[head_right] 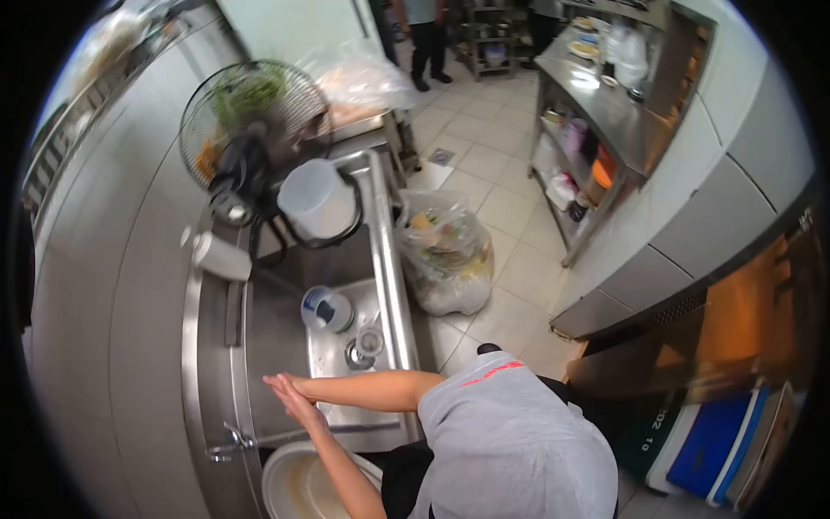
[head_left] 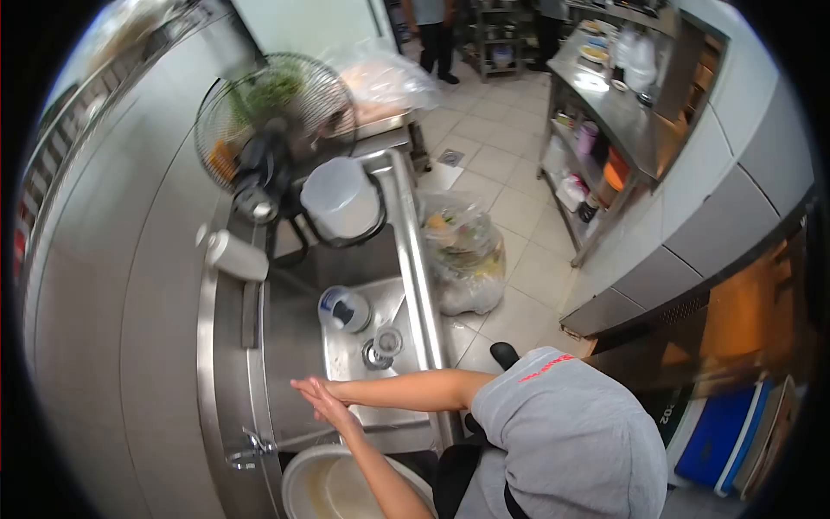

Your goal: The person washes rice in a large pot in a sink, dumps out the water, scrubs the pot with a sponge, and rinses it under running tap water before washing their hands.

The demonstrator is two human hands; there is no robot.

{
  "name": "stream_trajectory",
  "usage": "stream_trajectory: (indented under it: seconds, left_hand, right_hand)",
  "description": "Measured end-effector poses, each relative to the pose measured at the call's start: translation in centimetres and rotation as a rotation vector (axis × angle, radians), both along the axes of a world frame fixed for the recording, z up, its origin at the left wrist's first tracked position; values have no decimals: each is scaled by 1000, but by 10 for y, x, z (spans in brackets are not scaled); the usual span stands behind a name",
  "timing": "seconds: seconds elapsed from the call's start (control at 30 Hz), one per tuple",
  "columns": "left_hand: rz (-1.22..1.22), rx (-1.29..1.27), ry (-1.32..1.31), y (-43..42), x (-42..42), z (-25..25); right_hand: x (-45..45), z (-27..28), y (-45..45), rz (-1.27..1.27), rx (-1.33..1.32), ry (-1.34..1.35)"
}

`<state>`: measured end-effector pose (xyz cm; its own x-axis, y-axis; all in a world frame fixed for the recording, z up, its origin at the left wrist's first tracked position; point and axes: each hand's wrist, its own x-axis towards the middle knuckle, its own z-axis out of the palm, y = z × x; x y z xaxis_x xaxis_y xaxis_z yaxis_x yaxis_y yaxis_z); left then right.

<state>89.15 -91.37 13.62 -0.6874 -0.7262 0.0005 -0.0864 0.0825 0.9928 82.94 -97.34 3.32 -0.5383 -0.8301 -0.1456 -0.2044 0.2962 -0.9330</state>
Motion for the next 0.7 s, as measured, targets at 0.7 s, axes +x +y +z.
stream_trajectory:
  seconds: [0.7]
  left_hand:
    - [-1058, 495, -247, 422, -448, -73]
  right_hand:
    - [-341, 41, 598, -641, 136, 1046]
